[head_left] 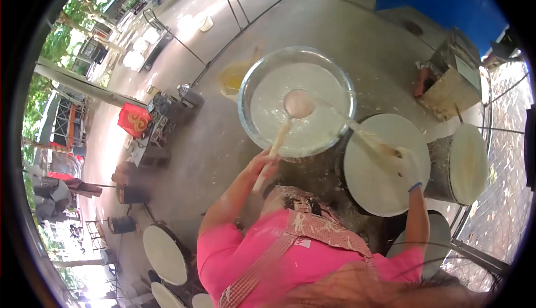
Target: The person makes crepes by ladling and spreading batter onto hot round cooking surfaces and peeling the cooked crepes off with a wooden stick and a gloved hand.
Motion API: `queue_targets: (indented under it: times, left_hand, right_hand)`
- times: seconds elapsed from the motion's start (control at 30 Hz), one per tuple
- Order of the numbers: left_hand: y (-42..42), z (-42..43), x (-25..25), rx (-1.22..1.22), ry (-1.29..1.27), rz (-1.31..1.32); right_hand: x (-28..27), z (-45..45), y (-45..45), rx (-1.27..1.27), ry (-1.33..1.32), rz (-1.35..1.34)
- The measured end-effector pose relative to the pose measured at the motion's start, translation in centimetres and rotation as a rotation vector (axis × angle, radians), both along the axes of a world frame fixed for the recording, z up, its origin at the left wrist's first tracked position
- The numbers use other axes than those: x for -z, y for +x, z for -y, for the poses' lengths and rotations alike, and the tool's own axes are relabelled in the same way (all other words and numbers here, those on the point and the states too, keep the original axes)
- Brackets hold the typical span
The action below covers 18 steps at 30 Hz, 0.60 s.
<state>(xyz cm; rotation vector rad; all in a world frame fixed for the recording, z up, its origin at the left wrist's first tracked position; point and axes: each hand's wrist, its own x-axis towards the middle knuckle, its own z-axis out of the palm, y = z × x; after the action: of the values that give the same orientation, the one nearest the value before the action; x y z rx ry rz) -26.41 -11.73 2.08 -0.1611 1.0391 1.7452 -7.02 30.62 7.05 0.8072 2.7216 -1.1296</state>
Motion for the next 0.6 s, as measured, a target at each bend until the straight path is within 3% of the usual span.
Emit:
queue_targets:
  times: [0.1,0.2,0.27,0.33,0.4,0.47,0.53,0.57,0.6]
  left_hand:
    - [-8.4,1.2,8.7,0.11,-0.202,-0.028]
    - [-15.2,2.8,19.8,0.339,-0.502,-0.085]
    - [-15.7,3.0,21.9,0.409,-0.645,-0.205]
    - [-15.9,2.9,19.8,0.397,-0.715,-0.408]
    - [-16.7,3.8,22.1,0.545,-0.468,-0.499]
    - [-17.1,4.3,20.3,0.563,-0.166,-0.59]
    - [-17.0,4.6,12.4,0.466,0.183,-0.659]
    - [-17.0,4.6,12.0,0.358,0.136,0.049]
    - [-17.8,3.8,7.6,0.303,0.045,0.351]
  right_hand:
    - [3.1,7.7,-6.6,-0.116,0.387,0.046]
    - [4.3,14.9,-11.3,-0.264,0.436,0.335]
    - [2.8,16.6,-12.0,-0.131,0.267,0.349]
    - [2.3,18.1,-11.2,0.125,0.025,0.368]
    - [7.7,21.6,-9.8,0.051,0.251,0.455]
    - [8.9,25.6,-9.2,0.076,0.247,0.465]
    - [7.5,28.9,-8.0,0.181,0.205,0.395]
    - [6.4,30.0,-7.3,0.231,0.182,0.356]
    - [5.2,30.4,-7.1,0.252,0.237,0.296]
